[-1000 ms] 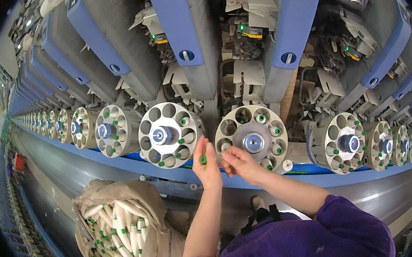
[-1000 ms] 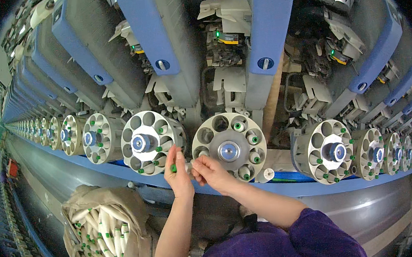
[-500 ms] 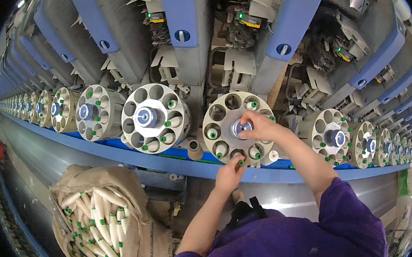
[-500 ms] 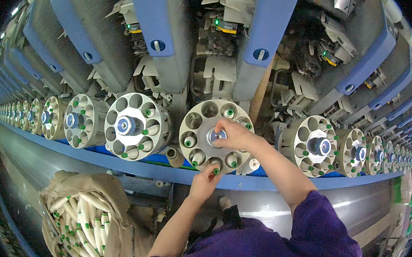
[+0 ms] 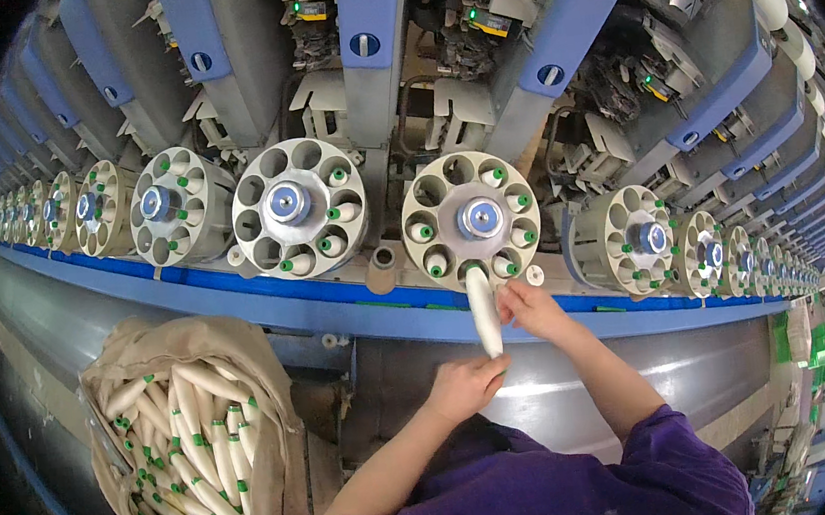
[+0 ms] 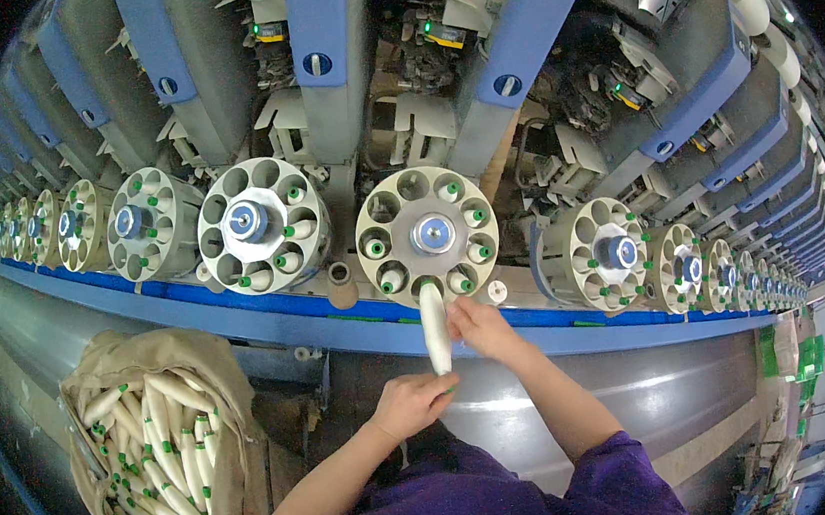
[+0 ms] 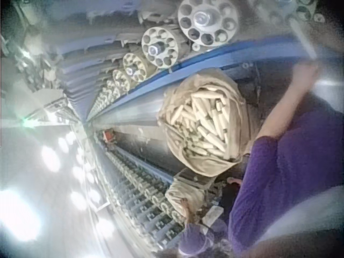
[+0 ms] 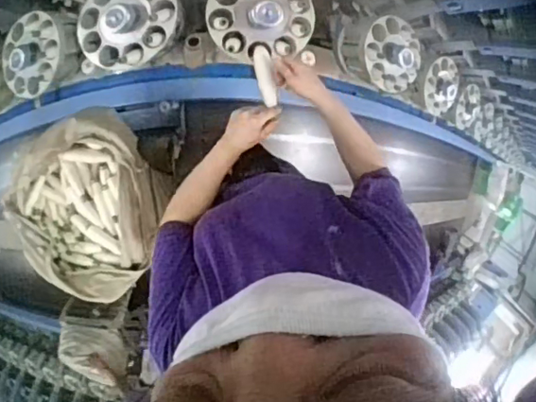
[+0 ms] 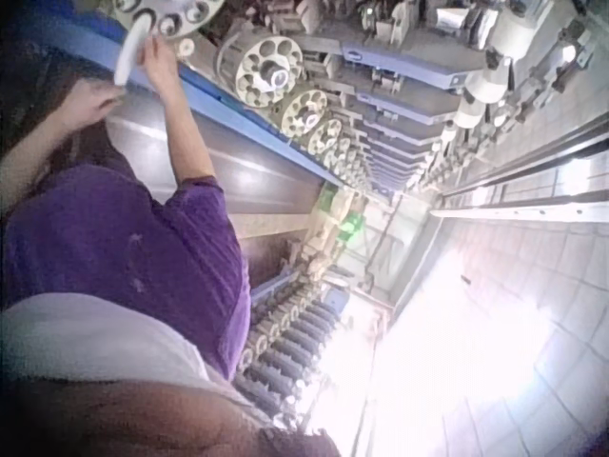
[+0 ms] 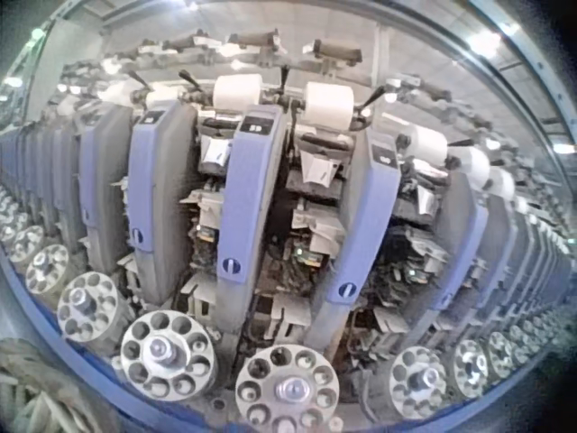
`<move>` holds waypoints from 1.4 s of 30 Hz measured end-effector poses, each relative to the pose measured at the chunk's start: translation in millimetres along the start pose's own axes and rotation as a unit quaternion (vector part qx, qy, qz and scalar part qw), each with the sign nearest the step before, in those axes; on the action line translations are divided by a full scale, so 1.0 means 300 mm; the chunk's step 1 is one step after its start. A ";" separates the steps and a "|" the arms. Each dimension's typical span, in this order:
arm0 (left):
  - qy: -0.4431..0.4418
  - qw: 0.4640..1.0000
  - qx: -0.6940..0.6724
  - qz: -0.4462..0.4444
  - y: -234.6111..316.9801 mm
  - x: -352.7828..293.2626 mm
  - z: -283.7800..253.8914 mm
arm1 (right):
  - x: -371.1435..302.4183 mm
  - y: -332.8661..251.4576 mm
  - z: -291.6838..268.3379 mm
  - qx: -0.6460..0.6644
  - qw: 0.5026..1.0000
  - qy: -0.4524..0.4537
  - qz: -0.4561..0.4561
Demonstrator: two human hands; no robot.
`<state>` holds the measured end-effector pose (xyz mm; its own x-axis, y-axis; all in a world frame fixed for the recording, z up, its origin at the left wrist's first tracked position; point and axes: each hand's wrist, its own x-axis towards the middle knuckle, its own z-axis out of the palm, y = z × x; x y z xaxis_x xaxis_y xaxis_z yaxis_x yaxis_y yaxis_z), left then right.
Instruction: The person repeatedly picks white spools with green tips from a cloth bag and inserts them into slots on rotating circular fixtures along a textile machine. The person handles the spools by hand and places them into the machine's rotating holders.
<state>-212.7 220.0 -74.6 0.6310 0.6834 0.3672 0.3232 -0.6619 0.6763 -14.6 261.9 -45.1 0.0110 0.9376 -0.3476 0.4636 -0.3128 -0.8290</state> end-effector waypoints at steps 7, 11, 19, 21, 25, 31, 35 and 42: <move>-0.034 0.996 0.045 0.073 0.011 0.047 0.000 | -0.026 -0.055 0.031 -0.355 0.933 -0.034 -0.042; -0.056 0.997 0.025 0.050 0.030 0.100 -0.011 | -0.001 -0.043 -0.040 -0.349 0.928 -0.066 -0.110; 0.012 0.981 -0.119 -0.151 0.001 0.211 -0.008 | 0.214 -0.151 -0.264 0.229 0.963 -0.140 0.016; 0.038 0.980 -0.126 -0.149 -0.012 0.212 -0.012 | 0.298 -0.186 -0.301 0.232 0.969 -0.046 -0.070; -0.067 0.971 -0.123 -0.196 -0.046 0.178 -0.021 | 0.351 -0.177 -0.291 -0.296 0.939 0.015 -0.177; -0.024 0.974 -0.106 -0.200 -0.087 0.110 -0.021 | 0.339 -0.198 -0.300 -0.551 0.829 -0.061 -0.077; -0.010 0.965 -0.109 -0.239 -0.087 0.088 -0.072 | 0.412 -0.278 -0.390 -0.244 0.919 -0.022 -0.308; 0.137 0.948 -0.060 -0.280 -0.103 -0.119 -0.311 | 0.437 -0.555 -0.149 -0.551 0.814 -0.139 -0.119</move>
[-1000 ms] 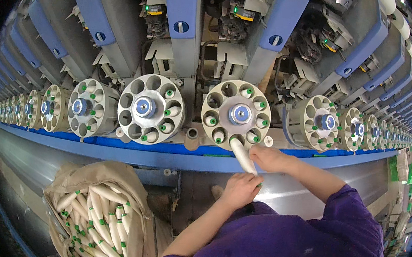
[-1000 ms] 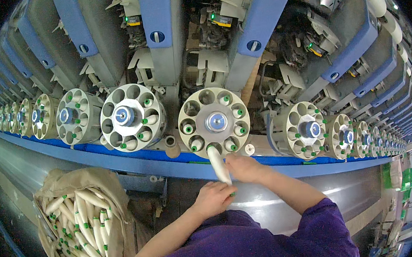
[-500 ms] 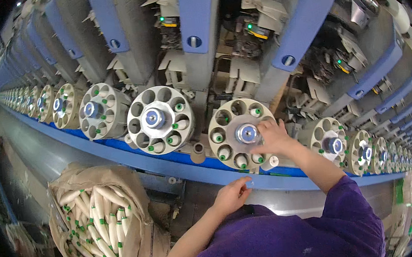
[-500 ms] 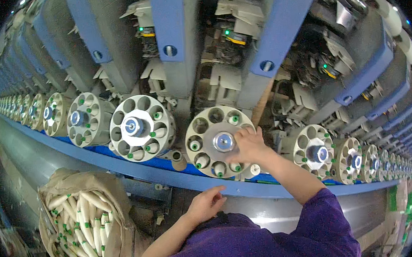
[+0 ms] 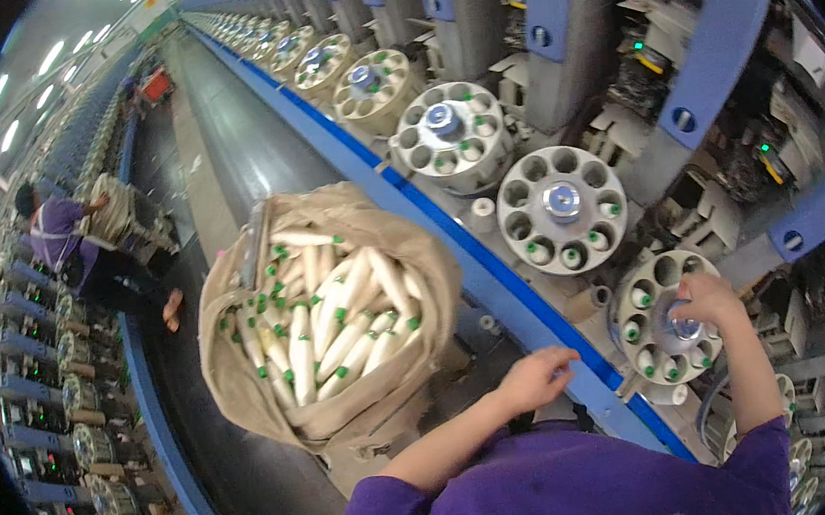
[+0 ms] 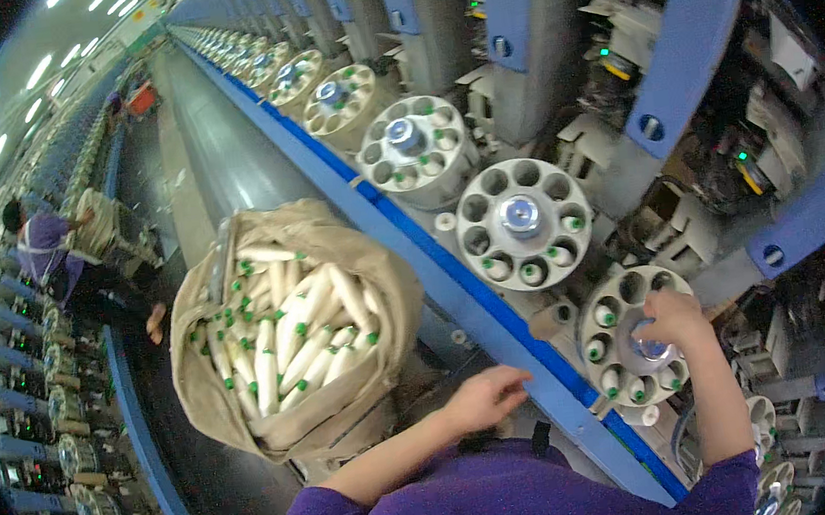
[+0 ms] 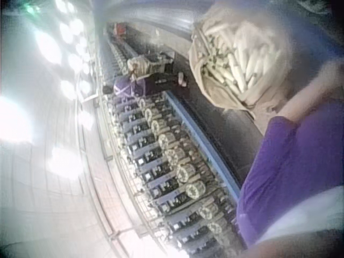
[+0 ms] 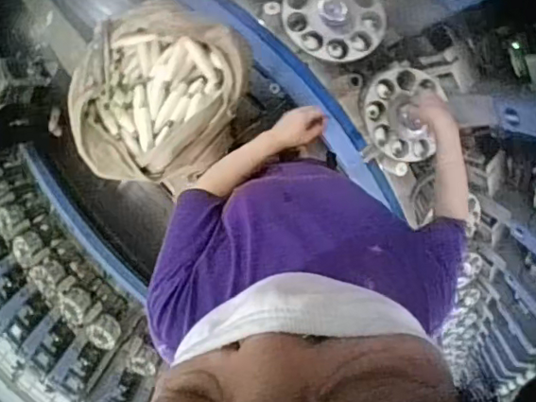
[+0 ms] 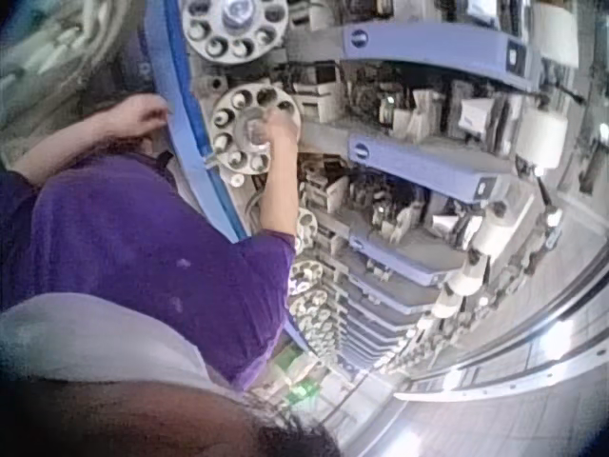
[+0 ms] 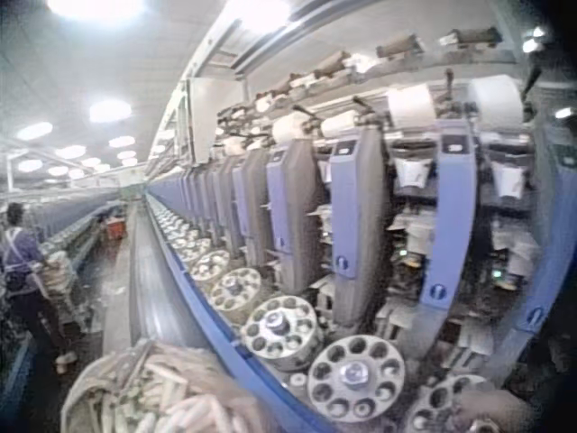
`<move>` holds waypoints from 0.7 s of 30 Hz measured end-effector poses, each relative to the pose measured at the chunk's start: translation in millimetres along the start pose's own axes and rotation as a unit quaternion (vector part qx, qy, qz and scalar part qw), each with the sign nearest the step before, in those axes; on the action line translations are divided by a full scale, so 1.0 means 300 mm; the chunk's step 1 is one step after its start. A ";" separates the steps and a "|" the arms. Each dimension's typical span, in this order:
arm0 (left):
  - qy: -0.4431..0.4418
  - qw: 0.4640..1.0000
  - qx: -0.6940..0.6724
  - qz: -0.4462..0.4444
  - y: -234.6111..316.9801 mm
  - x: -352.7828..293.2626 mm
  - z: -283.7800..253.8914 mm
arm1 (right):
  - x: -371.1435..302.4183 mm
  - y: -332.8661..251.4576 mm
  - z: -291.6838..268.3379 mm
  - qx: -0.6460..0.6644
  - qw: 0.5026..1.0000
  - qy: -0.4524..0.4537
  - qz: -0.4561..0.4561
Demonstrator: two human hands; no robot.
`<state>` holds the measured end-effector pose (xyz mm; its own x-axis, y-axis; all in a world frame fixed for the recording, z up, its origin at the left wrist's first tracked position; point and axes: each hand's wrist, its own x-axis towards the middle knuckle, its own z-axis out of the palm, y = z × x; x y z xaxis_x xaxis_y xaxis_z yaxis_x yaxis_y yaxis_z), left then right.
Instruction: The person repeatedly picks white spools with green tips from a cloth bag and inserts them into slots on rotating circular fixtures along a textile machine. The person handles the spools by hand and places them into the machine's rotating holders.
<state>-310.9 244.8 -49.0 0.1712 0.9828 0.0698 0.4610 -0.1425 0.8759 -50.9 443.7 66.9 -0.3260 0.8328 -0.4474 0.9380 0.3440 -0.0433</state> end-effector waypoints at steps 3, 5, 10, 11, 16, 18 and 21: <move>0.208 0.971 0.119 0.025 -0.135 -0.116 -0.241 | 0.012 -0.260 -0.070 0.219 0.929 0.207 -0.214; 0.357 0.912 0.191 -0.064 -0.228 -0.249 -0.431 | 0.039 -0.481 -0.045 0.352 0.872 0.130 -0.314; 0.403 0.828 0.178 -0.346 -0.407 -0.491 -0.784 | 0.164 -1.064 0.154 0.286 0.827 -0.007 -0.483; 0.376 0.836 0.184 -0.354 -0.438 -0.471 -0.794 | 0.189 -1.160 0.189 0.300 0.822 -0.025 -0.484; 0.313 0.845 0.195 -0.387 -0.519 -0.380 -0.810 | 0.325 -1.455 0.286 0.323 0.813 -0.030 -0.483; 0.371 0.862 0.144 -0.314 -0.504 -0.432 -0.874 | 0.389 -1.470 0.305 0.256 0.863 -0.002 -0.436; 0.418 0.881 0.097 -0.199 -0.425 -0.600 -1.041 | 0.455 -1.468 0.367 0.200 0.876 0.150 -0.411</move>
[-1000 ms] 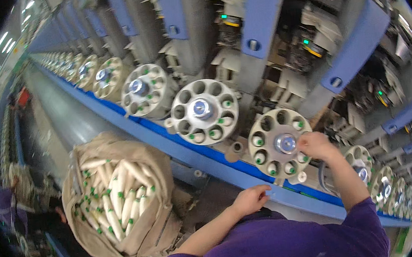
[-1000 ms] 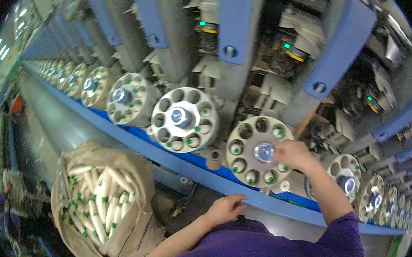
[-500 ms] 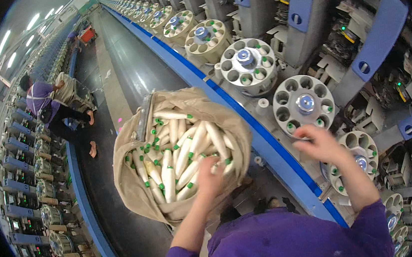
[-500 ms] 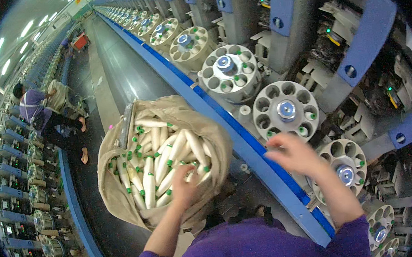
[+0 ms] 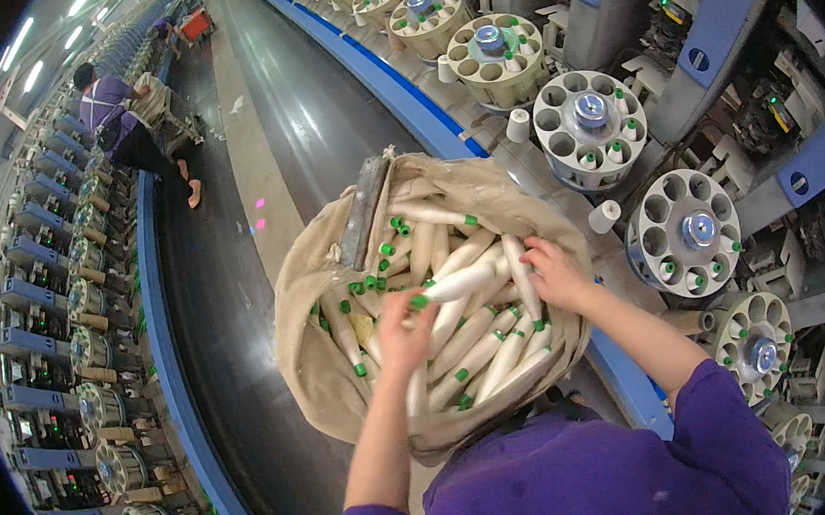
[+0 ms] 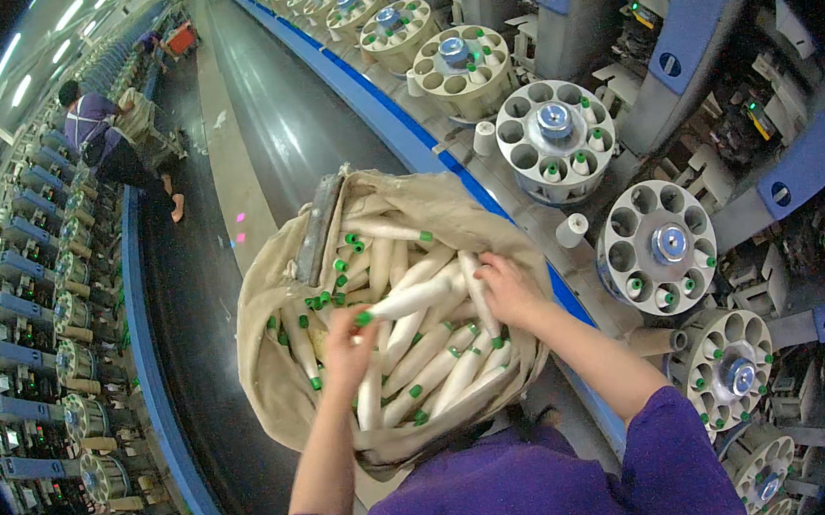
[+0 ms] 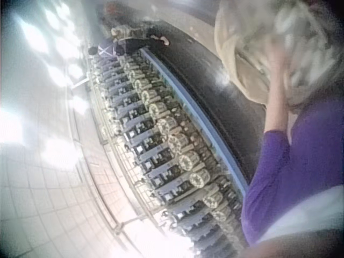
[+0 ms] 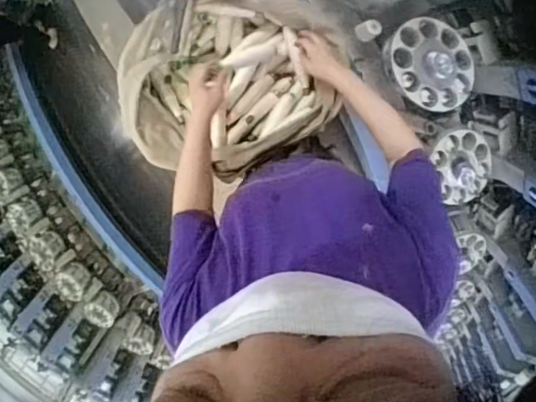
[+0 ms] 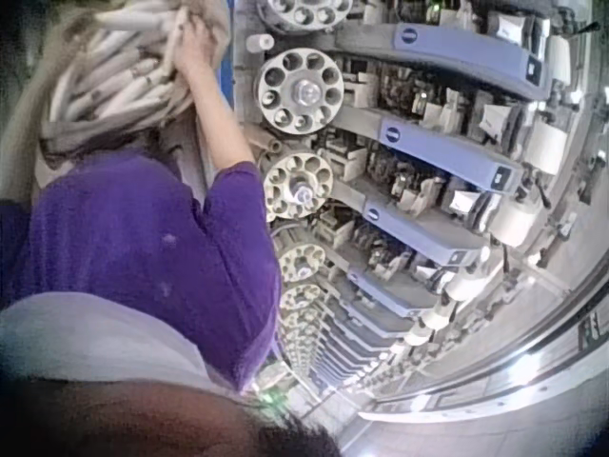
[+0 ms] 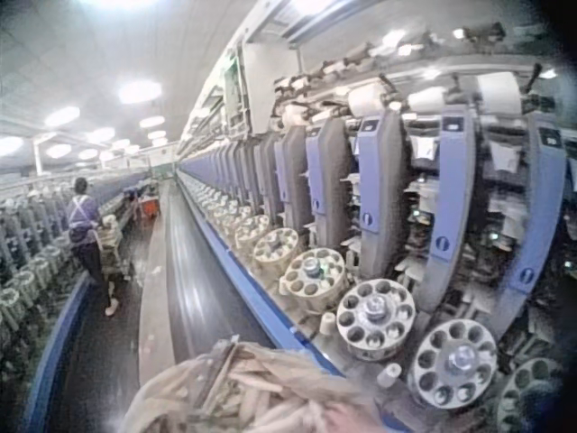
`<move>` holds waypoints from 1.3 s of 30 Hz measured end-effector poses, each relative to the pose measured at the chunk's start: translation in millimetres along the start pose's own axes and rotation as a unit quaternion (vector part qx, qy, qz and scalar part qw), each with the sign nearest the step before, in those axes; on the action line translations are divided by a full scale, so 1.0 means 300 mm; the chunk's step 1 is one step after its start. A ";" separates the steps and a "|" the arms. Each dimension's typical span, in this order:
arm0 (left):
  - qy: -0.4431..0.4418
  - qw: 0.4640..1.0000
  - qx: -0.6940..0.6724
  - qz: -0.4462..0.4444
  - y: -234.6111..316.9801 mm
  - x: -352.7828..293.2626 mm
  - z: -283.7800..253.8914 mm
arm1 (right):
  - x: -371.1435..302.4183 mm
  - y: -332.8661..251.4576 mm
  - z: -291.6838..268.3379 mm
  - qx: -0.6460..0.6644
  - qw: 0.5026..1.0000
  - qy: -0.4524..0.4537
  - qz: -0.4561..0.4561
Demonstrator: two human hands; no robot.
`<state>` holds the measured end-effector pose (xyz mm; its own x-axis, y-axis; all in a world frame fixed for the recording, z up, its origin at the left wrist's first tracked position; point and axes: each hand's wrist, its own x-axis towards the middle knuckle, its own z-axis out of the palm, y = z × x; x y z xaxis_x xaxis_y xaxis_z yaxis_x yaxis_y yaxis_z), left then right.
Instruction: The person repeatedly picks white spools with green tips from a cloth bag and inserts them into slots on rotating circular fixtures along a textile machine. The person handles the spools by hand and places them into the machine's rotating holders.
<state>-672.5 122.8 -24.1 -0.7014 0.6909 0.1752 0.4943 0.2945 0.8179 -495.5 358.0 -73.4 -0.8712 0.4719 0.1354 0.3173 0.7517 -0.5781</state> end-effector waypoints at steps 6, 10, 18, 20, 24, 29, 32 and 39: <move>0.126 0.867 -0.449 -0.176 0.070 0.059 -0.414 | 0.099 0.060 0.088 -0.193 0.956 -0.045 -0.215; -0.029 0.974 -0.011 -0.223 0.046 0.028 -0.501 | 0.160 0.099 0.004 -0.285 0.929 -0.141 -0.188; -0.153 0.898 0.410 -0.050 -0.065 -0.129 -0.461 | 0.175 0.062 0.086 -0.073 0.974 -0.161 -0.143; -0.218 0.857 0.466 0.034 -0.087 -0.118 -0.397 | 0.183 0.042 0.132 -0.131 0.974 -0.145 -0.116; -0.350 0.739 0.573 0.055 -0.123 -0.043 -0.310 | 0.217 0.016 0.109 -0.254 0.938 -0.204 -0.119; -0.414 0.737 0.525 0.100 -0.065 0.054 -0.346 | 0.150 0.008 -0.094 -0.197 0.930 -0.305 -0.056; -0.317 0.855 0.387 0.137 0.032 0.093 -0.404 | 0.059 0.010 -0.230 -0.056 0.947 -0.296 0.110; -0.268 0.857 -0.406 -0.172 0.214 0.190 -0.393 | -0.153 -0.226 -0.273 0.528 0.814 -0.073 0.229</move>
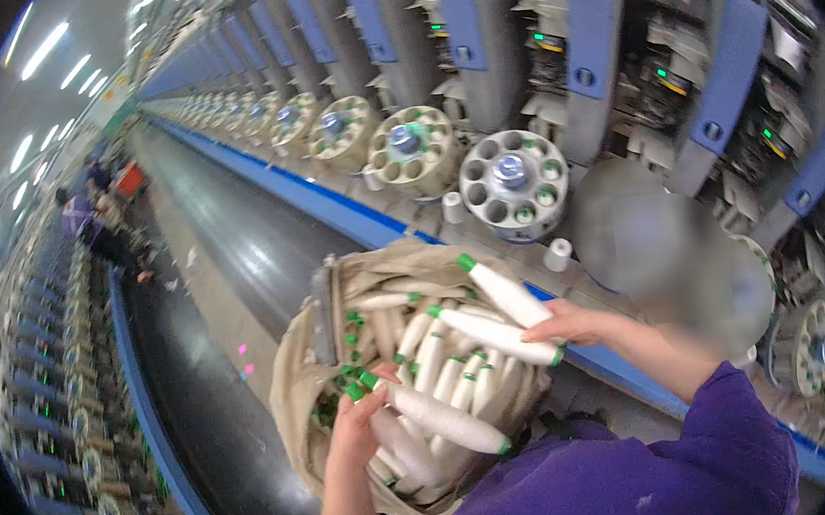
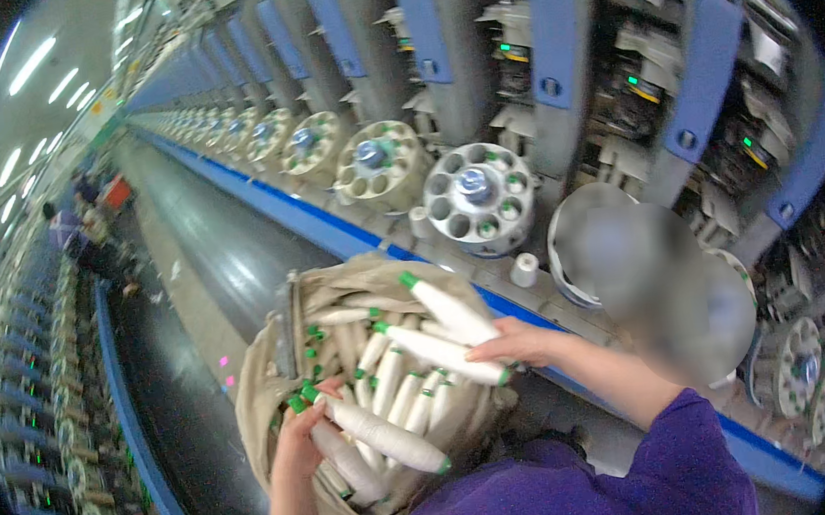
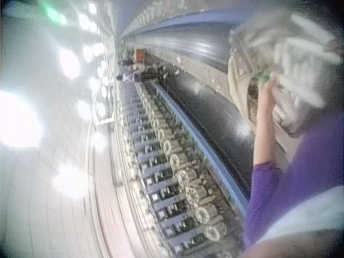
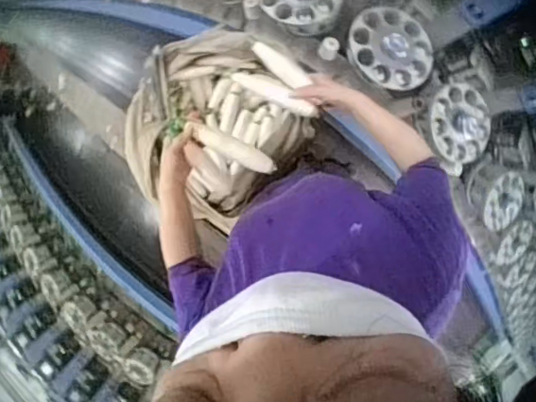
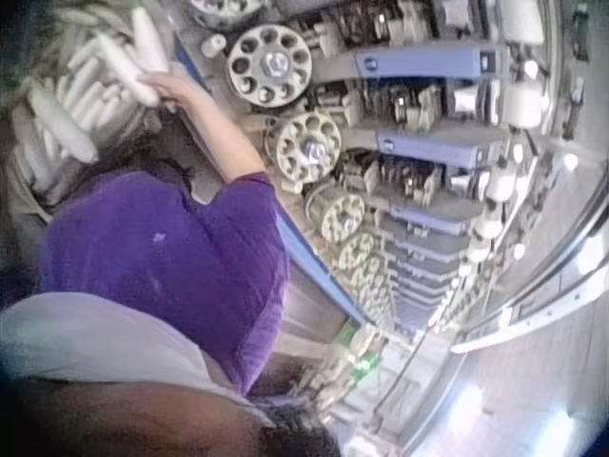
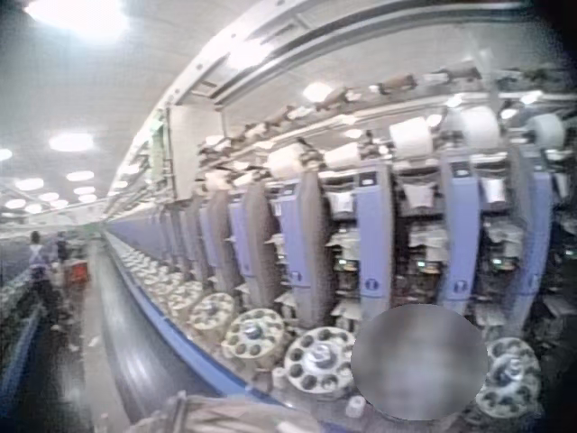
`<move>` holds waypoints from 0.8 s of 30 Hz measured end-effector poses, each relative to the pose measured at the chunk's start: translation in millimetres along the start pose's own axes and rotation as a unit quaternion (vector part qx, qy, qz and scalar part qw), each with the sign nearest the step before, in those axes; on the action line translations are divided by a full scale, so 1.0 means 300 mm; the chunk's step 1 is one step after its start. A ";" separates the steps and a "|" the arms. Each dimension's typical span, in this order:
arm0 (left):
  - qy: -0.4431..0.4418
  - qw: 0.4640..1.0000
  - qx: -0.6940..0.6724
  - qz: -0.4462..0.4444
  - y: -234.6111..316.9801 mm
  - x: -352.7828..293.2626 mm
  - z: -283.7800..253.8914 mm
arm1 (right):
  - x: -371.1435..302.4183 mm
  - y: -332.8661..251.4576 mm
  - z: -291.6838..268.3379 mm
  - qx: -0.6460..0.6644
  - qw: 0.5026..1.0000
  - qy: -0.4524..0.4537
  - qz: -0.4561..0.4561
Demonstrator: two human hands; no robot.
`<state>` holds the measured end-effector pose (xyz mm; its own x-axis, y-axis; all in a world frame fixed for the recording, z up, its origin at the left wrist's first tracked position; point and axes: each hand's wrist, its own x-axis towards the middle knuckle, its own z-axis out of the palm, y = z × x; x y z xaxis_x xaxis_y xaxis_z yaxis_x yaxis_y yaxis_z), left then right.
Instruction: The person repeatedly picks white spools with green tips from a cloth bag and inserts them into slots on rotating circular fixtures along a textile machine. The person handles the spools by hand and places them into the machine's rotating holders.
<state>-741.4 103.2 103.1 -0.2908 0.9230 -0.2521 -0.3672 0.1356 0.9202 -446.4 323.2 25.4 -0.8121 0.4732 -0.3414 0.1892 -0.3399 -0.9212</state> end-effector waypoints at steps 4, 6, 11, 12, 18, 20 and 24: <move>-0.171 0.949 -0.264 -0.030 -0.119 0.170 0.246 | -0.091 -0.013 0.136 0.091 0.995 0.000 0.038; -0.204 0.936 -0.288 0.012 -0.136 0.252 0.314 | -0.124 -0.017 0.136 0.111 0.992 -0.007 0.055; -0.183 0.905 -0.380 0.057 -0.119 0.363 0.325 | -0.235 -0.026 -0.065 0.103 0.993 0.061 -0.025; -0.203 0.893 -0.397 0.065 -0.122 0.386 0.333 | -0.259 -0.025 -0.106 0.146 0.987 0.063 -0.006; -0.261 0.936 -0.218 -0.085 -0.254 0.568 0.594 | -0.268 -0.005 -0.347 0.280 0.959 -0.049 -0.001; -0.313 0.934 -0.149 -0.084 -0.287 0.615 0.697 | -0.245 0.015 -0.414 0.315 0.943 -0.109 0.027; -0.324 0.922 -0.202 -0.060 -0.293 0.711 0.814 | -0.205 0.052 -0.512 0.460 0.828 -0.318 0.027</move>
<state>-555.4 376.0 41.5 0.3141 0.9494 0.0061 -0.6994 0.2270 0.6777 -308.7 413.6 3.2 -0.9981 0.0131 0.0603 -0.0293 -0.9609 -0.2754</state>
